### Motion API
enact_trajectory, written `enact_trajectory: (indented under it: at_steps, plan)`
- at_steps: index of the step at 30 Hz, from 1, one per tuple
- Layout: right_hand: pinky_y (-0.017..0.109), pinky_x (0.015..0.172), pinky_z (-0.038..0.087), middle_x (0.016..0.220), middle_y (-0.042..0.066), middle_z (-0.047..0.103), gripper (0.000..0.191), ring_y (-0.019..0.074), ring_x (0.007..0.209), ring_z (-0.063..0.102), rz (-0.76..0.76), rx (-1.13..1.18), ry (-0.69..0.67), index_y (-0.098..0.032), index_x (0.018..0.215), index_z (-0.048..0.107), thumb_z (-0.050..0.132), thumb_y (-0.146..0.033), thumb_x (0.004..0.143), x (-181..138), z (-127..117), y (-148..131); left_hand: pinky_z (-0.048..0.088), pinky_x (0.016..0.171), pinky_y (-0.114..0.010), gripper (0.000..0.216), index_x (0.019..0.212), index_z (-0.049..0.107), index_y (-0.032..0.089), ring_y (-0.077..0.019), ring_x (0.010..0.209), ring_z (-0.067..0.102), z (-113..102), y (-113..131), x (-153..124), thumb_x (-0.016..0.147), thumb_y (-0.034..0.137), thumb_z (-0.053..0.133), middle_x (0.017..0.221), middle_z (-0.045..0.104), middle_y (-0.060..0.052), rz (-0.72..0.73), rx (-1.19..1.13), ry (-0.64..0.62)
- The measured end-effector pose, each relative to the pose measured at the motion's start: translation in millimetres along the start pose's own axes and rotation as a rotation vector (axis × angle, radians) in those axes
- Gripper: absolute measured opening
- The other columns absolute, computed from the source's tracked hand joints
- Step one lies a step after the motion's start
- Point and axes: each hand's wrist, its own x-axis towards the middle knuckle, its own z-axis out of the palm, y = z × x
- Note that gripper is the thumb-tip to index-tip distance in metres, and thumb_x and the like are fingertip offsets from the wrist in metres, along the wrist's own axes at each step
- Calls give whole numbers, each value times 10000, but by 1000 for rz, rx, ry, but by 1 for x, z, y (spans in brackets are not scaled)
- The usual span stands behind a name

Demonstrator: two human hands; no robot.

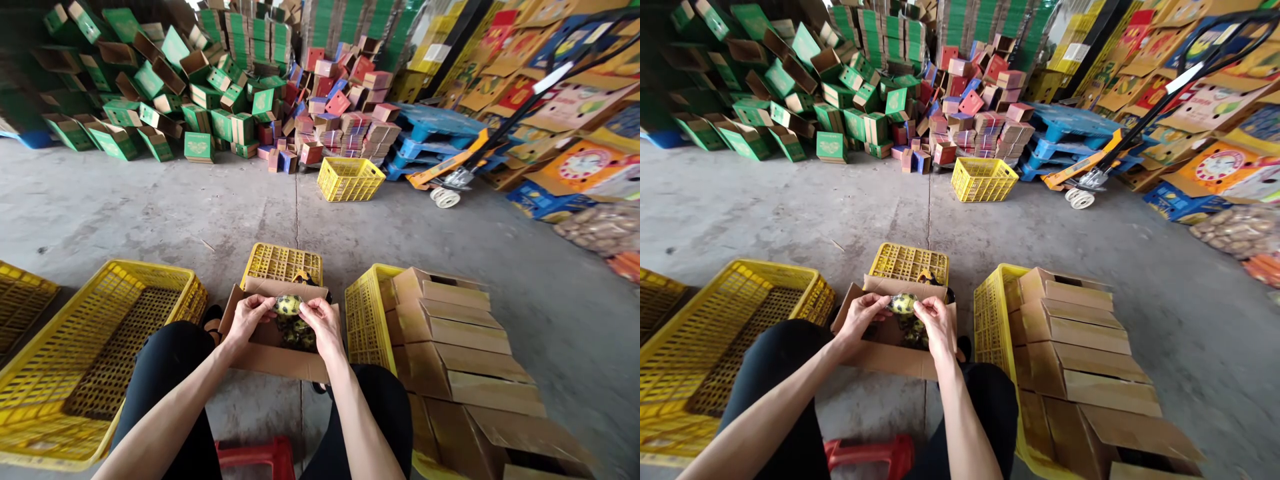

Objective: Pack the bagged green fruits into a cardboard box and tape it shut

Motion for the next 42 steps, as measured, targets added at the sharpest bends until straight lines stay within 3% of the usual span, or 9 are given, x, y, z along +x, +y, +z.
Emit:
enact_trajectory:
  at_steps: [5,10,16,23,26,30,33,38,42]
  plan:
    - [406,924,594,791,-11,694,439,213,841,702,23,7,-31,-235,740,659,947,-547,626,-2,0,0,543,616,-197,491,1020,741,188,-120,700,705,1,1,-2,693,482,959,903,751,-15,-45,-174,-22]
    - [343,816,559,779,-8,685,411,202,783,673,-35,-115,-69,-232,730,664,912,-553,664,-2,0,0,570,660,-207,614,1330,676,208,-129,748,733,1,3,-1,802,416,909,1034,766,-69,-217,-355,-146]
    - [329,832,547,886,17,711,366,218,849,683,-103,-227,-141,-233,723,658,885,-518,694,-4,-1,-8,559,650,-215,578,1235,684,198,-131,694,718,-4,1,3,766,430,931,971,759,-49,-188,-335,-178]
    - [389,871,614,1302,84,719,472,269,1073,718,2,-50,-53,-265,1014,751,897,-580,694,1,-5,2,565,767,-241,855,1478,551,283,-141,860,712,-3,6,-3,725,295,957,1090,721,-33,-65,-375,-208]
    - [391,863,621,1280,97,751,571,289,1141,717,61,16,-25,-276,1138,754,906,-586,684,3,-7,3,557,814,-260,807,1436,612,277,-176,975,711,-1,7,-5,709,275,963,1204,712,-58,-74,-376,-265]
    - [388,805,622,1107,98,810,537,298,1019,758,93,12,-38,-237,1007,787,933,-588,628,3,-10,2,549,889,-299,717,1341,698,234,-218,1072,701,-1,4,-4,680,252,975,1340,689,-98,-106,-364,-362]
    - [392,793,619,1015,76,820,474,300,962,766,30,-31,-14,-245,931,784,925,-591,640,5,-11,2,534,883,-287,766,1377,685,244,-206,1057,705,-1,1,-3,669,236,979,1297,715,-85,-128,-352,-369]
    - [461,975,588,1001,78,821,415,314,1025,762,-108,-117,-29,-250,896,779,880,-606,709,6,-9,3,523,951,-312,772,1403,665,235,-228,1117,703,0,-4,-2,699,280,979,1247,741,-97,-138,-358,-344]
    - [490,1085,541,1151,106,798,396,315,1132,737,-178,-114,-61,-243,884,761,857,-600,742,4,-5,2,552,971,-339,683,1403,657,229,-226,1100,715,-2,-7,-1,794,388,924,1311,718,-126,-181,-317,-265]
